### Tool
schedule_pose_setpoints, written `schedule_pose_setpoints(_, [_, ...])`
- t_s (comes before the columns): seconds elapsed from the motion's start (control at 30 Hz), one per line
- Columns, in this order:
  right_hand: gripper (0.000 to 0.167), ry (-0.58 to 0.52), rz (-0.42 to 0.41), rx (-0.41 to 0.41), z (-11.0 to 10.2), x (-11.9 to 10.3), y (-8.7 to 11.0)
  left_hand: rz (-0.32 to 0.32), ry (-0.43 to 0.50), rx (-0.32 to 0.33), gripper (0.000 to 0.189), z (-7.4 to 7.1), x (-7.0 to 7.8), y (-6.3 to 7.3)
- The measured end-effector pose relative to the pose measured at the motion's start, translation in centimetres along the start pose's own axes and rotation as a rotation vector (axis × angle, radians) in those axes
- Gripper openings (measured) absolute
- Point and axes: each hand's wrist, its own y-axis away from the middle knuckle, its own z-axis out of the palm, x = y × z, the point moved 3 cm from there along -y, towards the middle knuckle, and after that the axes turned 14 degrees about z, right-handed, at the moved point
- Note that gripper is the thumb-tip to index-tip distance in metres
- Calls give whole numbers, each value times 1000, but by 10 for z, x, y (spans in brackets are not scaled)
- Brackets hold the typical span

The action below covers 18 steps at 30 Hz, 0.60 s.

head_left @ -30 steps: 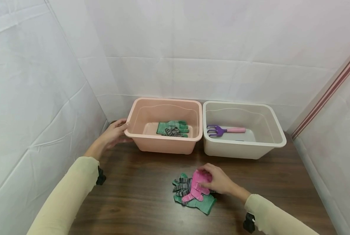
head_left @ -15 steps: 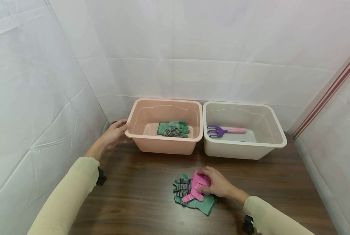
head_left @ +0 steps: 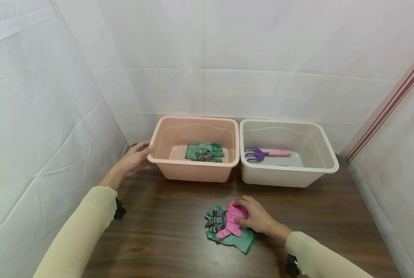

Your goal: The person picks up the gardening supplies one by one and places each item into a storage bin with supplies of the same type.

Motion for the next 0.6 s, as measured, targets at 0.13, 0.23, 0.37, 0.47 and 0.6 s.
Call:
schedule_pose_setpoints(0.13, [45,7,2,0,-2,-2,-1,1,5,-2,62,-1,0,0])
schedule_pose_setpoints(0.23, [42,5,3,3,-2,-1,-2,4,6,-7,62,-1,0,0])
schedule_pose_setpoints(0.37, [38,4,3,8,-2,-1,-3,3,4,-5,62,0,-1,0])
schedule_pose_setpoints(0.47, [34,17,-2,17,-3,-3,-4,1,5,2,62,0,-1,0])
schedule_pose_setpoints(0.6, [29,27,-21,34,-5,-6,-3,3,6,3,63,0,-1,1])
